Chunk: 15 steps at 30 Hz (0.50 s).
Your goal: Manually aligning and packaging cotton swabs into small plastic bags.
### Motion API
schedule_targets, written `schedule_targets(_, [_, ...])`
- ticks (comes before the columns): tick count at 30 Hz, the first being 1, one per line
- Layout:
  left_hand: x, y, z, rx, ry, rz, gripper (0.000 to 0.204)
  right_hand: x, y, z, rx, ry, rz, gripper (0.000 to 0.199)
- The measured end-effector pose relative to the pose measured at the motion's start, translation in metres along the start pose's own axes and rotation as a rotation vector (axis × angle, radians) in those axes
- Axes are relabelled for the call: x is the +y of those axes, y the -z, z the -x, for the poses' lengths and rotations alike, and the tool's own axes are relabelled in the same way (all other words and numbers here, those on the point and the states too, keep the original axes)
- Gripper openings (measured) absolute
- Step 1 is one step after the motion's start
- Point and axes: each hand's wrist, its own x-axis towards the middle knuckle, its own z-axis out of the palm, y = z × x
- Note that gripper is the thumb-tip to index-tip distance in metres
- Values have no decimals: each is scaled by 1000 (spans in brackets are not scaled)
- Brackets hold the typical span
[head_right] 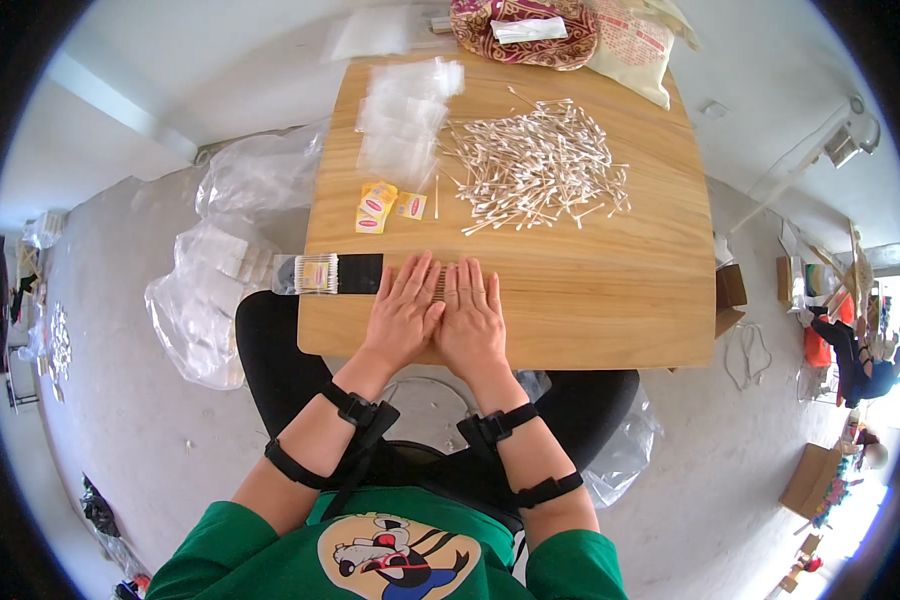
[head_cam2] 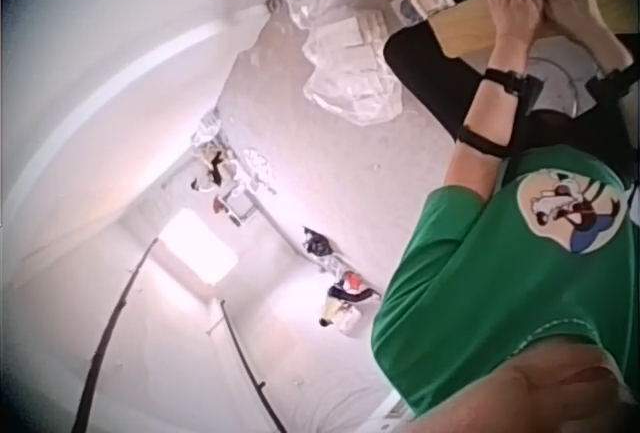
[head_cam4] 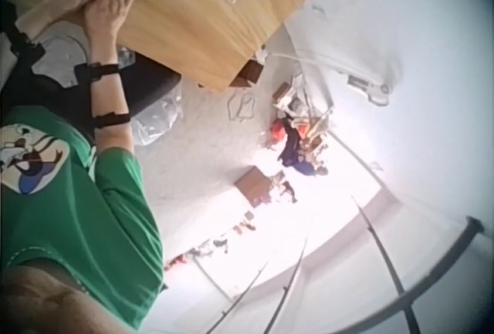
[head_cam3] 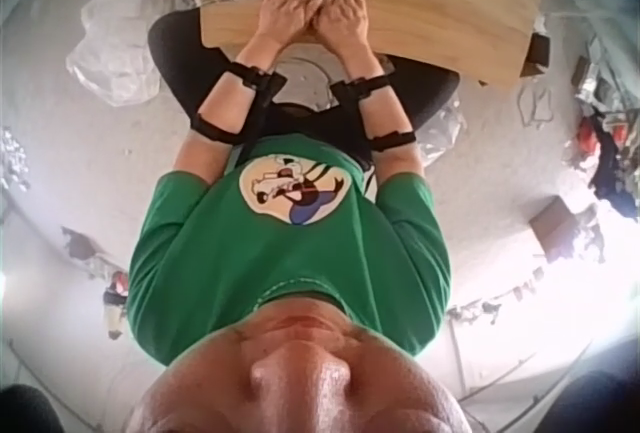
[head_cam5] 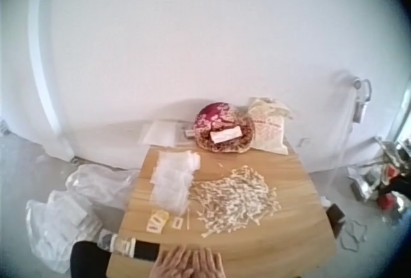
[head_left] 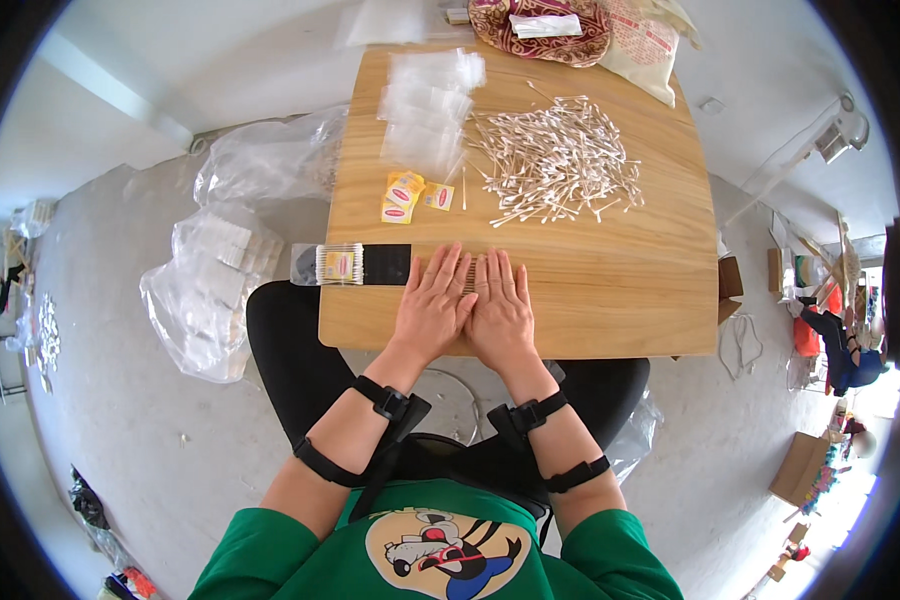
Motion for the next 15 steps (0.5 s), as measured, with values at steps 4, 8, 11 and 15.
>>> schedule_targets(4, [0, 1, -1, -5, 31, 15, 57, 1, 2, -1, 6, 25, -12, 60])
schedule_targets(8, [3, -1, -3, 4, 18, -7, 57, 1, 3, 0, -22, 9, -6, 60])
schedule_targets(11, [5, 1, -4, -17, 25, -20, 58, 0, 3, 1, -22, 16, 12, 59])
schedule_targets(15, [7, 0, -4, -48, 59, -36, 57, 5, 13, 1, 38, 18, -62, 52])
